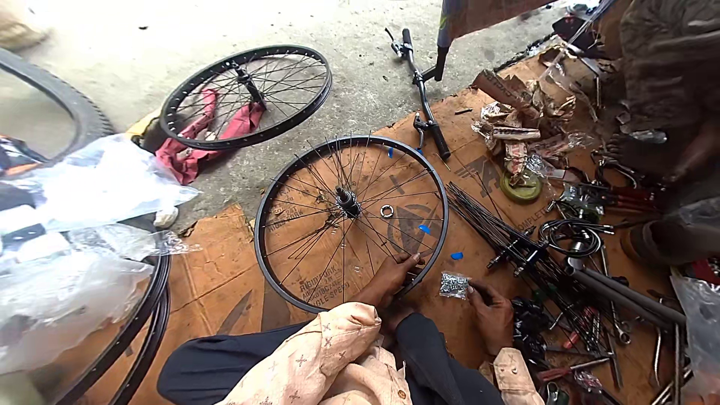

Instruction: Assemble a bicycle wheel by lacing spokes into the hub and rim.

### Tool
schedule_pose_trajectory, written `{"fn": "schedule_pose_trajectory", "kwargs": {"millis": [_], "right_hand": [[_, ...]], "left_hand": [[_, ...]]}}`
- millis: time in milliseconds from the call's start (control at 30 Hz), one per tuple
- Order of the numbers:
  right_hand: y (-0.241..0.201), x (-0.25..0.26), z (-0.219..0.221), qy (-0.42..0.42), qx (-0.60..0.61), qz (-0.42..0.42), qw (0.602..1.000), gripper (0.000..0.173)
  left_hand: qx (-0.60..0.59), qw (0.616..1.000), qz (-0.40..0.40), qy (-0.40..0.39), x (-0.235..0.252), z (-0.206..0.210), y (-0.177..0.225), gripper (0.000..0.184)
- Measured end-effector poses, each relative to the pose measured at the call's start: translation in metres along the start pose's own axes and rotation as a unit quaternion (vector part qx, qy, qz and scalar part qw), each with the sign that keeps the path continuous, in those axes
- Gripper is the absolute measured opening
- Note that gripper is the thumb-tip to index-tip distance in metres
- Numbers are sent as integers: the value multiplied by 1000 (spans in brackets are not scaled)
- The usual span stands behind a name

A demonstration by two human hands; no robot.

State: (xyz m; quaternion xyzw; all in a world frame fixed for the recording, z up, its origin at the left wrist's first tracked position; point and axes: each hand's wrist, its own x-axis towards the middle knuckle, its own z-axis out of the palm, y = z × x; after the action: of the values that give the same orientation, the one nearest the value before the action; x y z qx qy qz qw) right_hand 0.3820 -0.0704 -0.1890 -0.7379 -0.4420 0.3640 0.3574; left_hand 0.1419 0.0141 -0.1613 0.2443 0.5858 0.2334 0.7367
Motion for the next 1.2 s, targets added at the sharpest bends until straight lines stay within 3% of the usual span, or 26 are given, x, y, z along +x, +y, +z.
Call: {"fn": "schedule_pose_trajectory", "kwargs": {"millis": [100, 233, 400, 633, 767, 1200], "right_hand": [[-25, -9, 10, -14, 117, 39, 992, 17], [-48, -14, 31, -36, 182, 49, 981, 19], [-59, -9, 51, -73, 179, 39, 980, 16], [-60, -6, 76, -41, 165, -59, 984, 9], [-70, -7, 75, -69, 195, -41, 978, 11], [-73, -12, 78, -78, 221, -126, 964, 8]], "left_hand": [[-3, 1000, -12, -4, -6, -2, 9, 34], [5, 1000, -19, -10, -11, -7, 14, 34], [4, 999, -31, 23, -17, -4, 21, 26], [19, 999, -24, 44, -21, 0, 28, 24], [-25, 998, -29, 47, -26, -2, 32, 22], [-49, 997, -30, 44, -39, -8, 37, 19]]}}
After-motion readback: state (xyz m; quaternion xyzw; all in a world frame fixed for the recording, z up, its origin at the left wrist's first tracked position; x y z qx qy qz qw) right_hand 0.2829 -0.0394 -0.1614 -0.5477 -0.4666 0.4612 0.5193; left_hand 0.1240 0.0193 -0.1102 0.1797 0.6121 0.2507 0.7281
